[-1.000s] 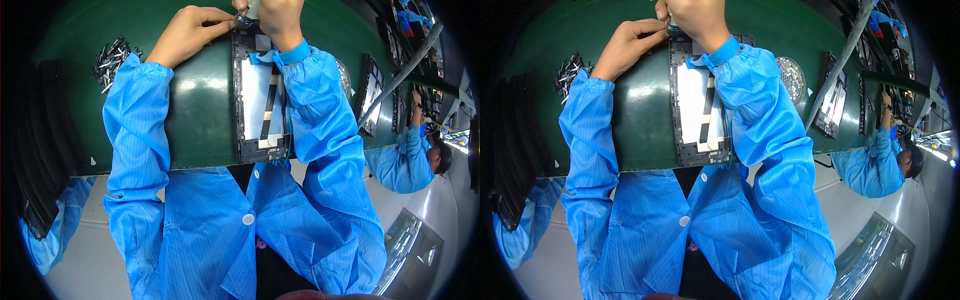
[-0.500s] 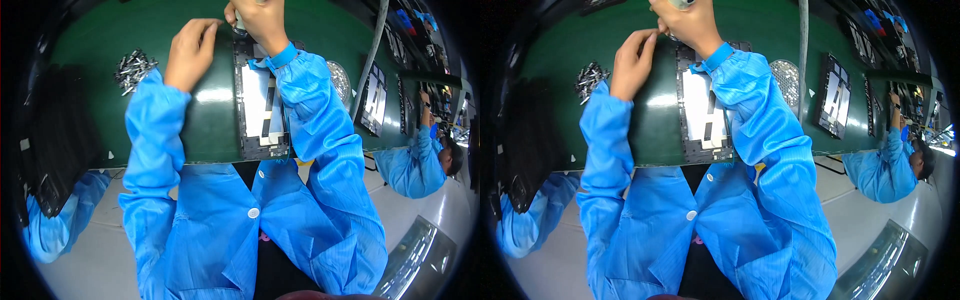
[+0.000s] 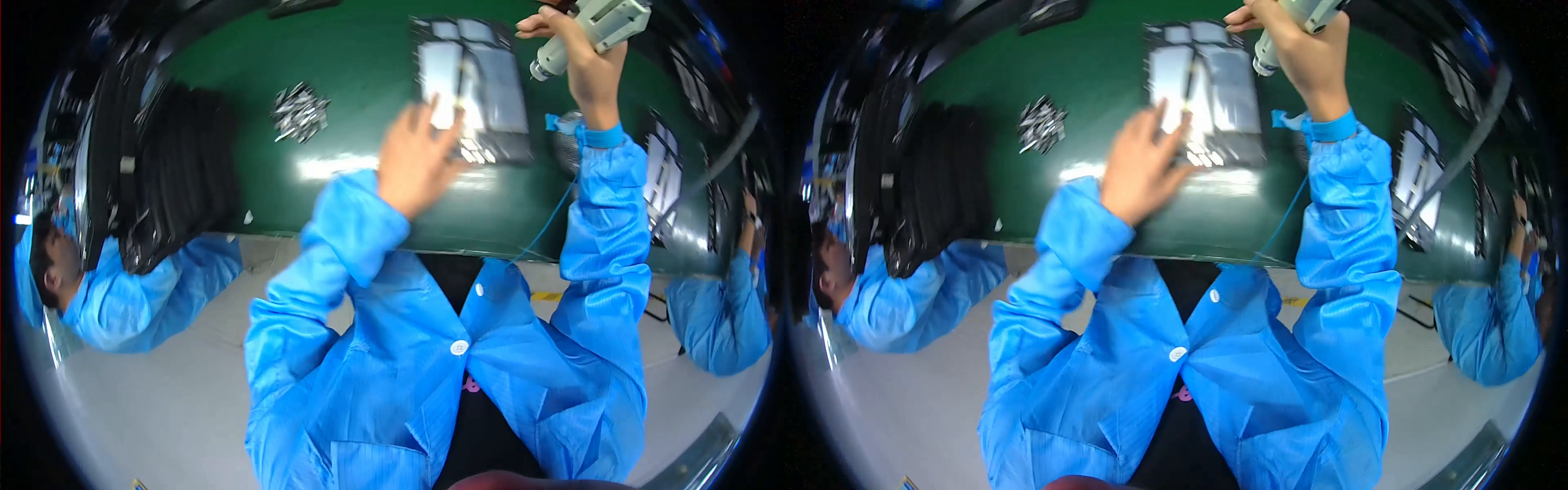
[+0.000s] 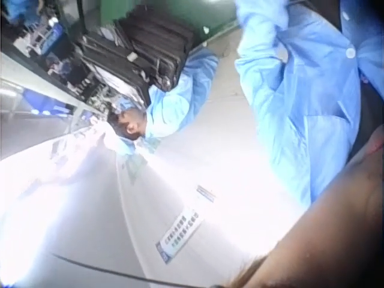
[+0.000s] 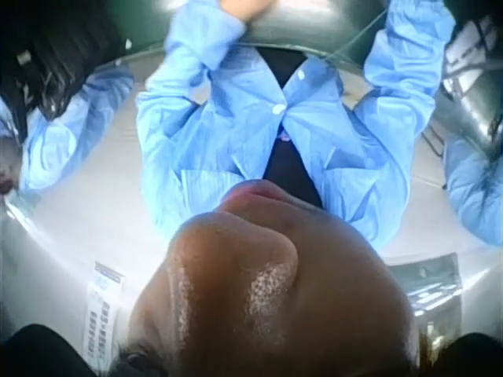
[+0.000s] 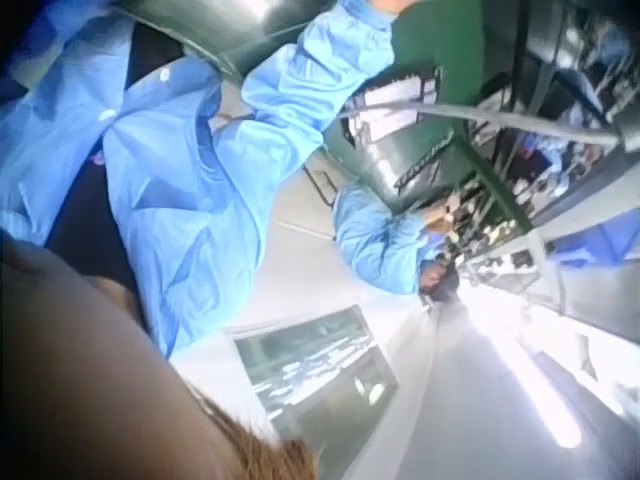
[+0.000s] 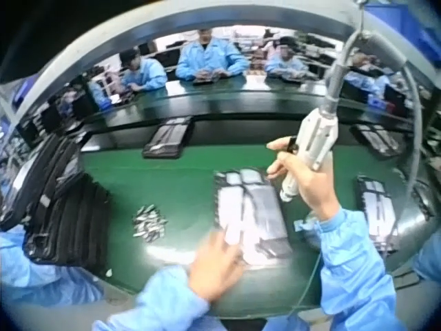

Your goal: Assembling electronic tablet frames by picking and driving screws using an electric screwdriver on an assembly line.

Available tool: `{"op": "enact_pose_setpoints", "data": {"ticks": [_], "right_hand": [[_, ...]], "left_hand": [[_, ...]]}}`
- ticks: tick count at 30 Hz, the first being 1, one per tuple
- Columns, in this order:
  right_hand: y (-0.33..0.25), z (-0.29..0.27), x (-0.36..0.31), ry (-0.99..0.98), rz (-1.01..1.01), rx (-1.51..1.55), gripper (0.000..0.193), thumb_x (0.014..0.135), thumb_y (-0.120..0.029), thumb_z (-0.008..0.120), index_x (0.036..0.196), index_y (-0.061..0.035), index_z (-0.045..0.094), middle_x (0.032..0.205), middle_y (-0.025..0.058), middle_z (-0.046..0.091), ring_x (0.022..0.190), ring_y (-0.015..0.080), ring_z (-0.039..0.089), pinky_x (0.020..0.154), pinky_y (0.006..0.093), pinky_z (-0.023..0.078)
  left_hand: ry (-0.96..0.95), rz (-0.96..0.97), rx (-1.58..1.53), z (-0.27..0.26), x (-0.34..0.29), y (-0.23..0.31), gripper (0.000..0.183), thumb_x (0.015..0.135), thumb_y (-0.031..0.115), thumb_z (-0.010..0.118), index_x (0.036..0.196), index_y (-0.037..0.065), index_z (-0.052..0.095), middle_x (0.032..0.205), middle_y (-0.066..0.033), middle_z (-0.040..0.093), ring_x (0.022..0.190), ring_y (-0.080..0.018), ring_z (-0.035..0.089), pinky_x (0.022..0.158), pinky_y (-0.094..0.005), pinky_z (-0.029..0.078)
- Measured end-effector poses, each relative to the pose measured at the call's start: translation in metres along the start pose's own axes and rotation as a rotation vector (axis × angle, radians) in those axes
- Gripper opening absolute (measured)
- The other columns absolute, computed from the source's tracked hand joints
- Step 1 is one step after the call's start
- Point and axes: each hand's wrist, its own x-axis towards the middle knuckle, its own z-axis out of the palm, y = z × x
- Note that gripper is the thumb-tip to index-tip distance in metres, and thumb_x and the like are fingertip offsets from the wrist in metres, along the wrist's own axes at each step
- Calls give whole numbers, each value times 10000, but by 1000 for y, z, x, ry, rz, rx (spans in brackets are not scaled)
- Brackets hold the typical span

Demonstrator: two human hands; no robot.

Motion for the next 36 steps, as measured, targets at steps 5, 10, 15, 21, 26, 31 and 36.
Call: {"op": "enact_pose_setpoints", "data": {"ticks": [5,10,15,21,26,31,36], "right_hand": [[-7,-73,-15,144,37,-155,259,864,17,582,1104,76,660,969,157,743,503,144,616,449,257,493],[-18,-119,-40,420,-4,-139,235,847,36,555,1049,85,667,916,161,744,466,138,575,421,252,459],[-31,-130,-57,508,23,-68,257,831,36,541,1050,98,661,922,184,740,452,150,561,409,257,454],[-32,-118,-72,300,150,-67,212,884,0,588,1068,73,664,938,185,736,482,121,565,454,234,453],[-23,-100,-74,201,136,35,191,895,12,589,1058,82,658,817,141,706,490,119,556,482,238,466],[-16,-88,-74,150,82,87,136,912,13,601,1009,83,666,663,79,632,479,116,537,478,241,443],[7,-77,-59,86,72,5,116,946,-40,622,942,58,683,636,56,619,468,92,537,427,228,396]], "left_hand": [[125,260,31,21,132,-135,579,806,375,811,1236,34,628,1258,-237,591,1149,-420,576,976,-471,494],[8,99,34,47,216,-235,579,858,409,776,1305,65,645,1346,-206,582,1239,-371,578,1044,-421,475],[51,-43,95,66,242,-228,660,841,534,753,1336,112,642,1409,-196,554,1264,-358,570,1054,-419,468],[-46,432,-269,40,165,12,1001,651,646,826,1427,92,521,1380,-204,527,1292,-380,501,1124,-566,341],[-28,427,-297,83,124,77,1141,588,643,853,1479,83,411,1319,-222,558,1246,-381,535,1119,-587,339],[-151,446,-371,83,143,44,1174,586,612,867,1493,45,383,1350,-228,542,1271,-386,519,1129,-573,335],[-313,435,-499,82,162,18,1092,629,432,914,1477,14,367,1370,-175,530,1291,-384,504,1080,-468,390]]}}
